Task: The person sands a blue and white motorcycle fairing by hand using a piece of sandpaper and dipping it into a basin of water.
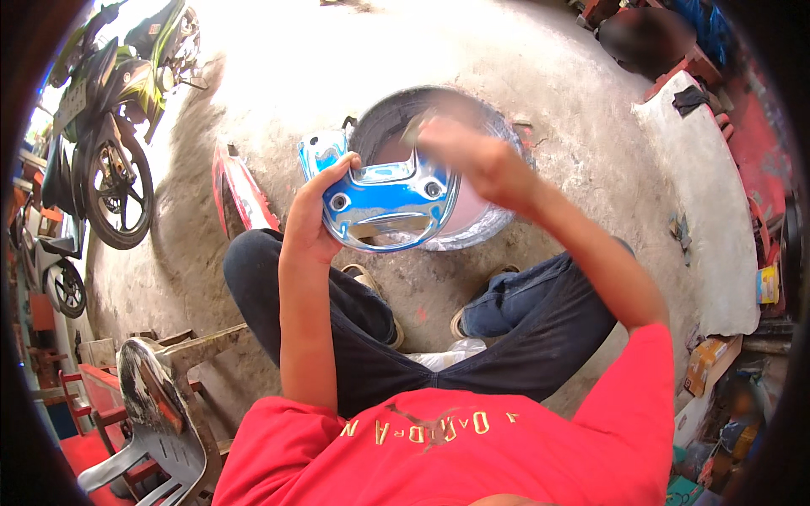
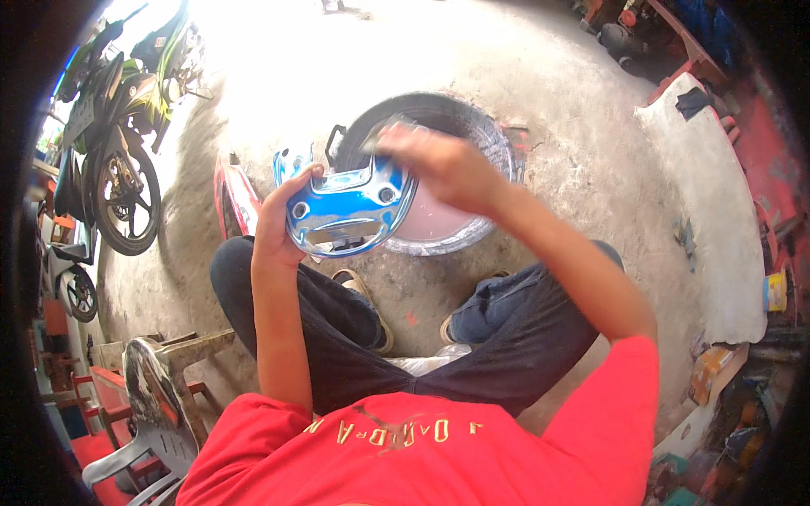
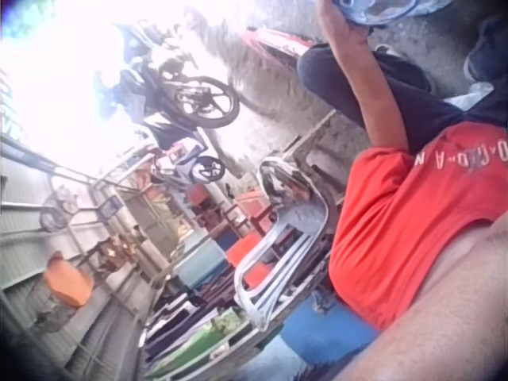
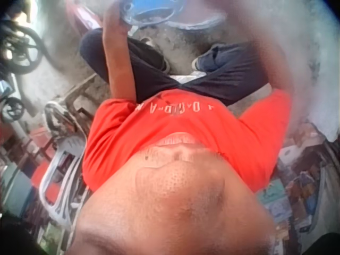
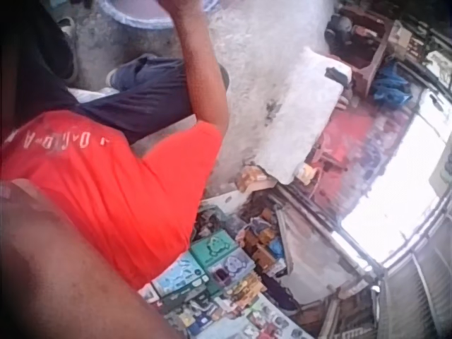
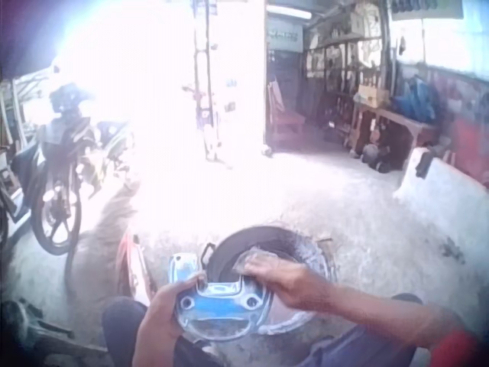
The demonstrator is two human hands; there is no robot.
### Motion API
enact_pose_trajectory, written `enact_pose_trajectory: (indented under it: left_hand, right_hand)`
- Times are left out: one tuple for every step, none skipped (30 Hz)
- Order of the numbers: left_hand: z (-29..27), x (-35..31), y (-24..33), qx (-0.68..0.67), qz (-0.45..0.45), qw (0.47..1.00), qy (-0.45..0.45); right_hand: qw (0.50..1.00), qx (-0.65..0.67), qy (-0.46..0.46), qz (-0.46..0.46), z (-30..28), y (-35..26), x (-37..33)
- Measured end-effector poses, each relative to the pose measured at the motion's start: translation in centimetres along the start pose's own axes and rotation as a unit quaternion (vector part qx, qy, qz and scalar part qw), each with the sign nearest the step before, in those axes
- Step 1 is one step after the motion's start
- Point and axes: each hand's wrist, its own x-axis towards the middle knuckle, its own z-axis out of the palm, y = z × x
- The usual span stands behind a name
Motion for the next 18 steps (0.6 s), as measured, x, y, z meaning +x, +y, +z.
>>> enact_pose_trajectory:
  left_hand:
    - [-0.2,0.0,0.0,-0.001,-0.002,1.0,0.003]
    - [-0.5,0.1,-0.2,-0.002,0.0,1.0,0.008]
    - [-0.5,0.5,-0.4,-0.007,0.006,1.0,0.006]
    - [-0.2,0.7,-0.8,-0.011,0.011,1.0,0.005]
    - [0.3,0.6,-1.0,-0.009,0.006,1.0,0.005]
    - [1.0,0.5,-1.1,-0.007,0.003,1.0,0.003]
    - [1.3,0.2,-0.9,-0.007,0.005,1.0,0.004]
    - [1.1,0.1,-0.9,-0.006,0.004,1.0,0.006]
    - [1.2,0.3,-1.1,-0.006,0.01,1.0,0.003]
    - [1.3,0.2,-1.4,-0.011,0.028,0.999,0.043]
    - [1.5,0.5,-2.0,-0.02,0.041,0.996,0.081]
    - [1.7,0.6,-2.6,-0.015,0.066,0.994,0.082]
    - [2.1,0.6,-2.9,-0.015,0.063,0.994,0.083]
    - [2.6,0.5,-3.2,-0.026,0.085,0.992,0.088]
    - [3.5,0.3,-3.4,-0.032,0.105,0.99,0.093]
    - [4.4,0.2,-3.6,-0.036,0.113,0.987,0.112]
    - [4.9,0.1,-3.9,-0.036,0.112,0.987,0.113]
    - [5.1,0.0,-4.1,-0.038,0.123,0.984,0.121]
  right_hand:
    - [0.999,0.005,-0.011,-0.037,0.9,-1.5,-0.1]
    - [0.995,0.019,-0.039,-0.086,0.7,-4.3,0.5]
    - [0.992,0.056,-0.069,-0.095,0.3,-5.5,0.2]
    - [0.994,0.016,-0.046,-0.099,0.3,-3.9,0.1]
    - [0.994,-0.024,-0.022,-0.102,0.4,-1.2,-0.1]
    - [0.999,0.04,-0.015,0.026,-0.1,1.1,-0.5]
    - [0.988,0.043,-0.037,0.146,-1.3,1.3,0.3]
    - [0.984,0.06,-0.048,0.164,-0.9,0.9,0.2]
    - [0.98,0.073,-0.054,0.177,-0.5,0.5,0.1]
    - [0.992,0.063,-0.041,0.106,0.6,-1.1,0.2]
    - [0.998,0.049,-0.031,0.04,1.7,-3.4,-0.2]
    - [0.998,-0.027,-0.03,-0.046,2.4,-5.4,-0.3]
    - [0.998,-0.026,-0.03,-0.044,2.1,-5.4,-0.2]
    - [0.999,-0.02,-0.024,-0.026,1.7,-4.9,0.1]
    - [1.0,-0.013,-0.015,-0.006,1.3,-4.2,0.3]
    - [0.995,0.038,0.024,0.084,1.2,-2.6,0.4]
    - [0.99,0.021,0.052,0.132,1.1,-1.3,0.4]
    - [0.994,0.006,0.05,0.1,1.4,-2.0,0.6]
